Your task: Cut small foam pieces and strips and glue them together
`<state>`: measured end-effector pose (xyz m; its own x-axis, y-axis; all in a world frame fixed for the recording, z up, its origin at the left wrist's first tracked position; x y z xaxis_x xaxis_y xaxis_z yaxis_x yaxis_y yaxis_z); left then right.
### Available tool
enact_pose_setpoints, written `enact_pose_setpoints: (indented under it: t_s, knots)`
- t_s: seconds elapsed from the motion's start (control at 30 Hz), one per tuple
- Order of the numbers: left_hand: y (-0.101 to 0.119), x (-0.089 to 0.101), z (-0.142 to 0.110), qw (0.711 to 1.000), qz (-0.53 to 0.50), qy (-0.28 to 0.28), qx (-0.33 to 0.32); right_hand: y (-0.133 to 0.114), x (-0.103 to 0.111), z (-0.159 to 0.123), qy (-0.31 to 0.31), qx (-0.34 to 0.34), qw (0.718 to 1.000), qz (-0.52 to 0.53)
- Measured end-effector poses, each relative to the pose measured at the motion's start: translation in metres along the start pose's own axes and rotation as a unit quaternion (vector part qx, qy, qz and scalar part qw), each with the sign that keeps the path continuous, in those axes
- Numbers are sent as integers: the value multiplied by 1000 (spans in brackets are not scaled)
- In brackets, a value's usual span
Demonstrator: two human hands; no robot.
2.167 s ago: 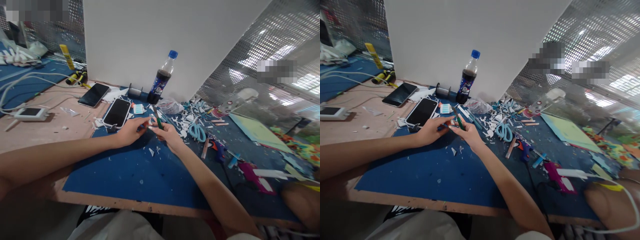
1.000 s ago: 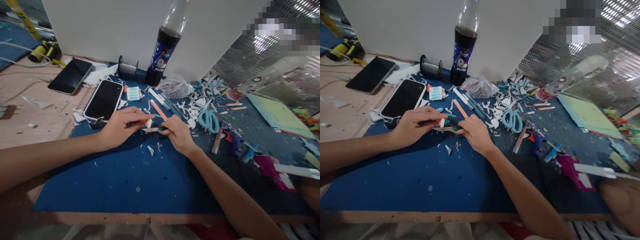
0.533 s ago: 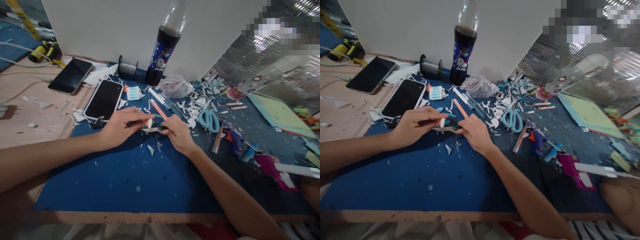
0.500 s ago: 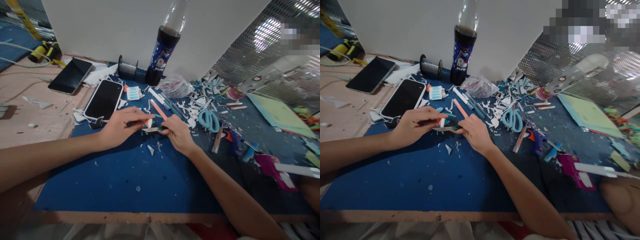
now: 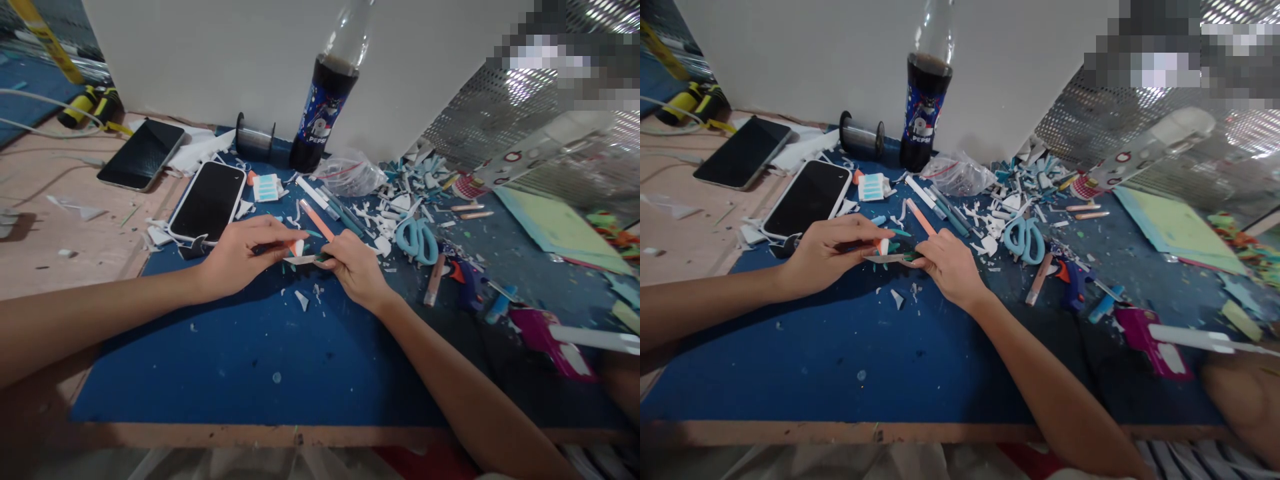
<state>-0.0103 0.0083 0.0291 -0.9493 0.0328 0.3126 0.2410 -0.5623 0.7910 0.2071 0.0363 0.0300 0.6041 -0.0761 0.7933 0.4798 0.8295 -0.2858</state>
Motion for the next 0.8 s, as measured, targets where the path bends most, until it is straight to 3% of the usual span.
enact_pose_setpoints:
  t_s: [0.23, 0.8]
  knots:
    - [1, 1, -1, 1000, -17, 5, 10, 2, 1, 0, 50, 26, 998, 22]
    - [0, 0, 0, 1000, -13, 5, 20, 2, 1, 0, 46, 32, 998, 21]
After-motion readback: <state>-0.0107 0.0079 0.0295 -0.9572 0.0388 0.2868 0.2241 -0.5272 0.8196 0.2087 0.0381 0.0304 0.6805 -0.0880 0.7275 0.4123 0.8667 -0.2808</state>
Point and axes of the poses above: each hand's wrist, its own z-axis towards the middle knuckle, its own x-axis out of the back of the hand, y = z × x, the point moved 1 cm from there along z, towards the middle knuckle, and after that the axes turned 5 degrees about y, right-handed, at the moved point
